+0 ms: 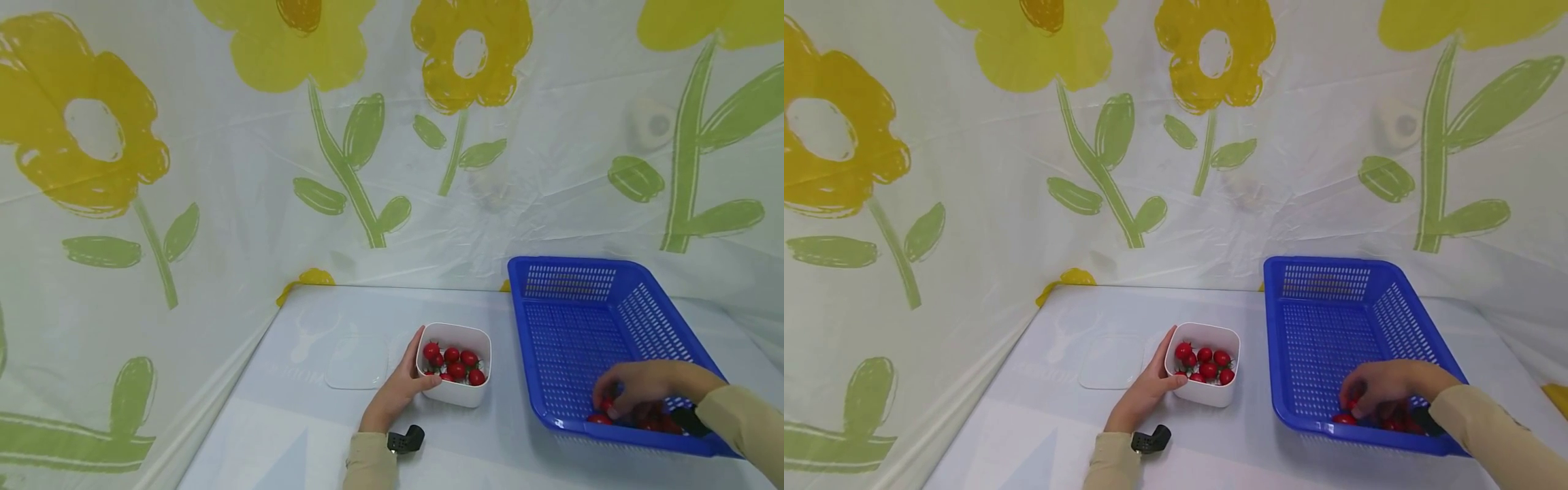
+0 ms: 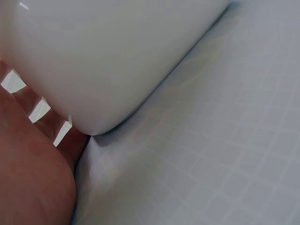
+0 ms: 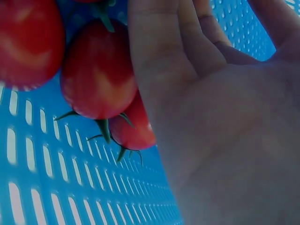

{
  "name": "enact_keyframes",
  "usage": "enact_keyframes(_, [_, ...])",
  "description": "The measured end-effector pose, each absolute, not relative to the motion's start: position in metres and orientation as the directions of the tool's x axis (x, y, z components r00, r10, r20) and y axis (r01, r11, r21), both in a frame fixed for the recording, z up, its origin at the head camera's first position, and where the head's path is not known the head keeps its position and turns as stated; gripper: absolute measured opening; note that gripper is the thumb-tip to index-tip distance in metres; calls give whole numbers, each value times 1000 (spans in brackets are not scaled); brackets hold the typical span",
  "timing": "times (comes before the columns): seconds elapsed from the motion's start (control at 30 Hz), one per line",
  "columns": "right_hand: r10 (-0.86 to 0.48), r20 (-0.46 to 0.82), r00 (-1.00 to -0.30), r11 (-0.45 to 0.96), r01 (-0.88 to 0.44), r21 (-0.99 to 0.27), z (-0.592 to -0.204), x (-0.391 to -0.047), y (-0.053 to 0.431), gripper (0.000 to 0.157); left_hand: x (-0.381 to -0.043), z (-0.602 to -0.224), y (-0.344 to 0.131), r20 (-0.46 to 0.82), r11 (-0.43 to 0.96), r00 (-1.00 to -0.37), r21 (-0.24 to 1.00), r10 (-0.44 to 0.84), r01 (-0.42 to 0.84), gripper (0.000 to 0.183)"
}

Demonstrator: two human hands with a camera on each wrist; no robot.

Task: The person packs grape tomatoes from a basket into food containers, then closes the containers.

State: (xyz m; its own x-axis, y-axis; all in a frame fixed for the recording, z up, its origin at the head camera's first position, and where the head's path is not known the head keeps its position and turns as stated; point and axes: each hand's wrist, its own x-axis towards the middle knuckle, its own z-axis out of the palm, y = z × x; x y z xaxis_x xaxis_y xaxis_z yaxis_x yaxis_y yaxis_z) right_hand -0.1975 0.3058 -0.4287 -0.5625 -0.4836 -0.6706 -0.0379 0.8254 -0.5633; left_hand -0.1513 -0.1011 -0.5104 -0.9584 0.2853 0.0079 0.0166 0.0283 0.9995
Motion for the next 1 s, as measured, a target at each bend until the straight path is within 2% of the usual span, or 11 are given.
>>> enact_keyframes(0.17, [-507, -641, -576, 804, -49, -592, -428, -200, 309, 19, -151, -511, -101, 1, 28, -959, 1000, 283, 9, 79])
enact_keyframes(0.4, [-629, -513, -584, 696, -130, -706, -420, -211, 317, 26, -150, -512, -100, -2, 18, -959, 1000, 283, 3, 79])
enact_keyframes(0.6, [-663, -441, -605, 620, -113, -777, -411, -214, 314, 32, -152, -512, -97, 10, -4, -955, 1000, 298, 10, 80])
enact_keyframes(1.0, [-716, -219, -663, 501, -270, -822, -386, -202, 286, 32, -152, -509, -101, 14, 7, -955, 1000, 295, 17, 80])
